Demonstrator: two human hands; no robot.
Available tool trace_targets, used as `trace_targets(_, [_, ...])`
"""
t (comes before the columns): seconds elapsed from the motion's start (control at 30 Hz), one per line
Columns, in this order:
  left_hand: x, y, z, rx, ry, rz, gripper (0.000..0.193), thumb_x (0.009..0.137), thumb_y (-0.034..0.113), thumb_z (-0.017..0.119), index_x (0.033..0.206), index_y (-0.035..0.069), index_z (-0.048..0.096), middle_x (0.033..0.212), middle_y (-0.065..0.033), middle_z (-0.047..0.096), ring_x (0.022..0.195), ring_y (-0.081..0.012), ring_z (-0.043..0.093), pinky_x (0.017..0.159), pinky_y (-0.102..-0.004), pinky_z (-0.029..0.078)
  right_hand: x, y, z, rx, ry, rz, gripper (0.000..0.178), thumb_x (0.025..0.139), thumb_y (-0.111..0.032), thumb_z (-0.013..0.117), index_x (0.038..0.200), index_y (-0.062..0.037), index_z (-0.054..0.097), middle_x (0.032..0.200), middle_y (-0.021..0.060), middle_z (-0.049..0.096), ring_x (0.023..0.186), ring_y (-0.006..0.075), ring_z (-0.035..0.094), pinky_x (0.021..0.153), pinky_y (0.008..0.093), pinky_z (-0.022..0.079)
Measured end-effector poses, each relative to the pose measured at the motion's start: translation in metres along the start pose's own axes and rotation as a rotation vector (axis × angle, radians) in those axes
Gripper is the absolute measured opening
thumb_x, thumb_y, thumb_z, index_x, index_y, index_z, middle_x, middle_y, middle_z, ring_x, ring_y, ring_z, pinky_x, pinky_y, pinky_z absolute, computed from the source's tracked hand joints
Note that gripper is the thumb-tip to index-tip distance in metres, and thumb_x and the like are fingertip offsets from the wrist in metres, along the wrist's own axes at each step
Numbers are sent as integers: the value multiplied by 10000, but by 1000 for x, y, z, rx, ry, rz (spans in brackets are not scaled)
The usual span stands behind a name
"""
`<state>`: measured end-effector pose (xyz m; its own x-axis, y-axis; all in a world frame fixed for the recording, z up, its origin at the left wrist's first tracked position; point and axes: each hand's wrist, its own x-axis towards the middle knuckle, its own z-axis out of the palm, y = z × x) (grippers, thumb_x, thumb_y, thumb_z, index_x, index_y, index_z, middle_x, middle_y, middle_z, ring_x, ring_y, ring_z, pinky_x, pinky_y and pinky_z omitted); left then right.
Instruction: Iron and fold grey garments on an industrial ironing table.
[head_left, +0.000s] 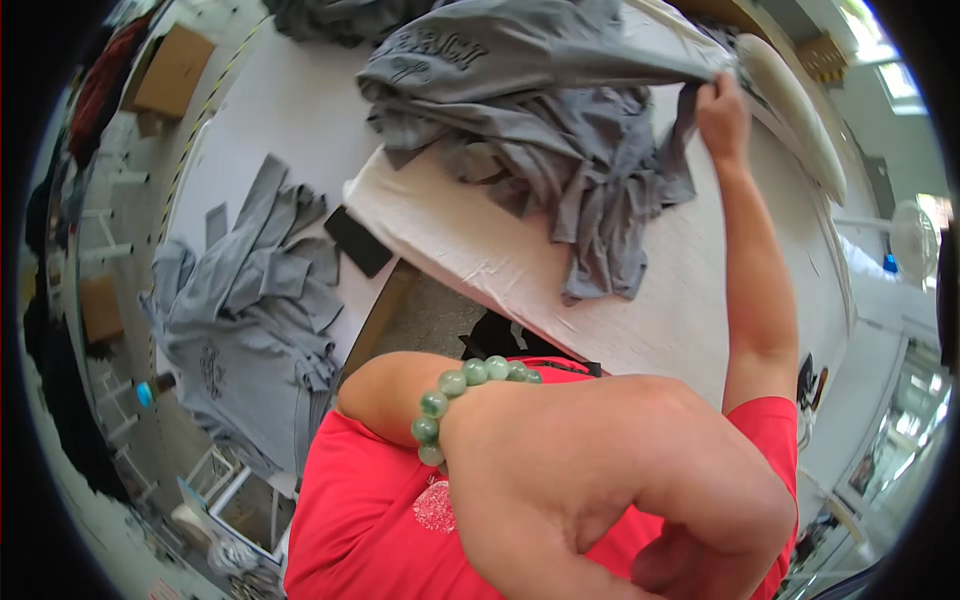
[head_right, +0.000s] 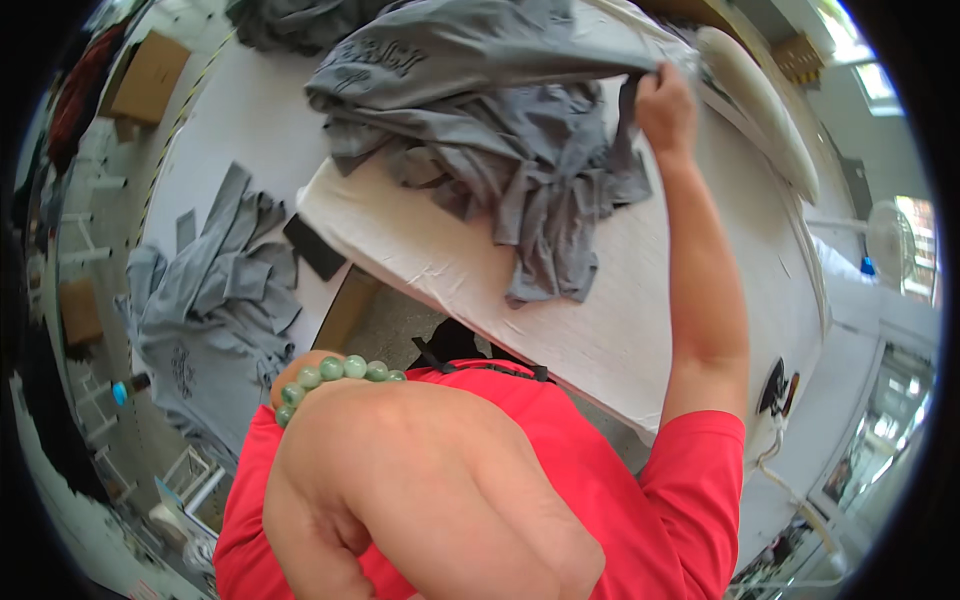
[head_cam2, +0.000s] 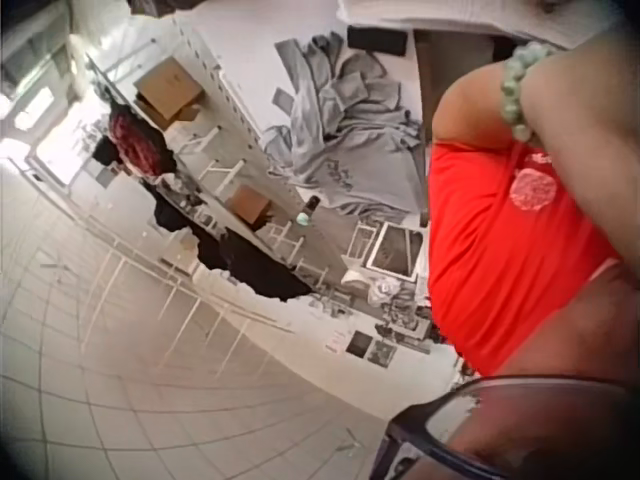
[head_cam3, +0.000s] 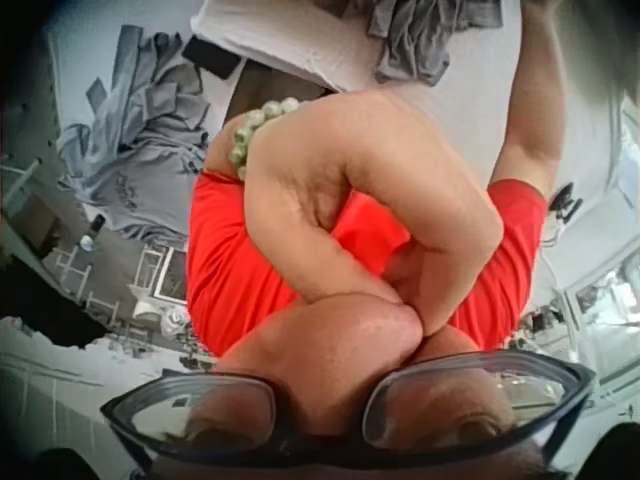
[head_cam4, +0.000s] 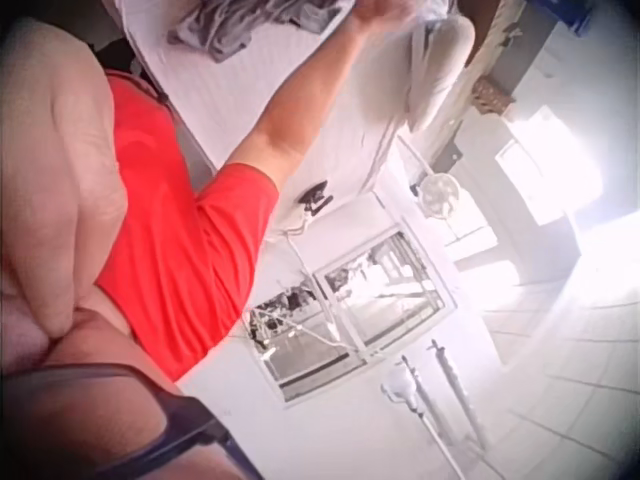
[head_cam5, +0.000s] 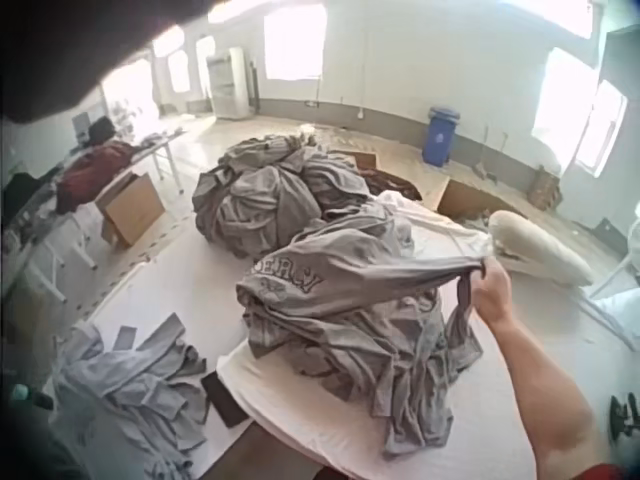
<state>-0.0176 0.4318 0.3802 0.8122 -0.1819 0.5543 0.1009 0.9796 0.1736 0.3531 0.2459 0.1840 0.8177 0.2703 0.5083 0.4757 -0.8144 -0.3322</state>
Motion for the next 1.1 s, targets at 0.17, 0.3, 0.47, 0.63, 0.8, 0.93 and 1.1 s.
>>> trace_targets(0.17, [30, -21, -19, -29, -112, -162, 140, 960, 54, 756, 901, -69, 725, 734, -97, 685, 605, -173, 667, 523, -273, 479, 14, 75, -222, -215, 533, 46, 367, 1038, -307, 601, 1167, 6, 744, 1070, 251, 751, 994, 432, 708, 897, 488, 546])
trace_targets(0.3, [46, -54, -23, -27, -174, -259, 136, 957, 48, 754, 894, -71, 733, 736, -105, 686, 611, -197, 666, 532, -294, 486, -96, 152, -423, 305, 1085, 417, 391, 1004, -230, 592, 1096, 121, 737, 1092, 247, 753, 931, 299, 741, 852, 462, 600])
trace_targets(0.47, [59, -134, -16, -196, -179, -297, 137, 960, 45, 749, 937, -91, 742, 773, -122, 693, 640, -235, 668, 562, -316, 502, -350, 250, -524, -441, 1146, 874, 445, 939, -292, 652, 1019, 140, 720, 992, 209, 751, 872, 309, 676, 834, 464, 559])
trace_targets(0.63, [46, -245, 7, -343, -134, -314, 152, 1000, 33, 714, 995, -117, 739, 903, -167, 701, 738, -256, 683, 623, -326, 532, -573, 259, -421, -118, 273, 1435, 309, 1017, -345, 682, 959, -44, 643, 904, 45, 623, 865, 176, 527, 759, 371, 474])
trace_targets(0.8, [27, -401, 32, -413, -275, -232, 179, 1033, 30, 684, 1070, -139, 731, 1028, -203, 684, 822, -260, 690, 679, -330, 548, -634, 240, -354, 220, 160, 1265, 241, 1007, -222, 705, 966, 13, 667, 790, 24, 630, 742, 116, 532, 665, 353, 463])
trace_targets(0.93, [25, -478, 85, -484, -47, -391, 183, 1040, 40, 679, 1095, -126, 732, 1022, -181, 694, 821, -255, 691, 721, -325, 552, -642, 253, -366, 371, 172, 1235, 248, 1018, -223, 680, 1024, 25, 683, 778, 37, 645, 722, 105, 553, 652, 348, 473])
trace_targets(1.1, [58, -531, 71, -141, -650, -477, 166, 1041, 62, 679, 1077, -88, 742, 941, -112, 739, 810, -250, 696, 768, -313, 536, -649, 267, -385, 611, 166, 1251, 239, 1023, -211, 681, 1034, 27, 676, 788, 25, 645, 717, 88, 543, 645, 319, 462])
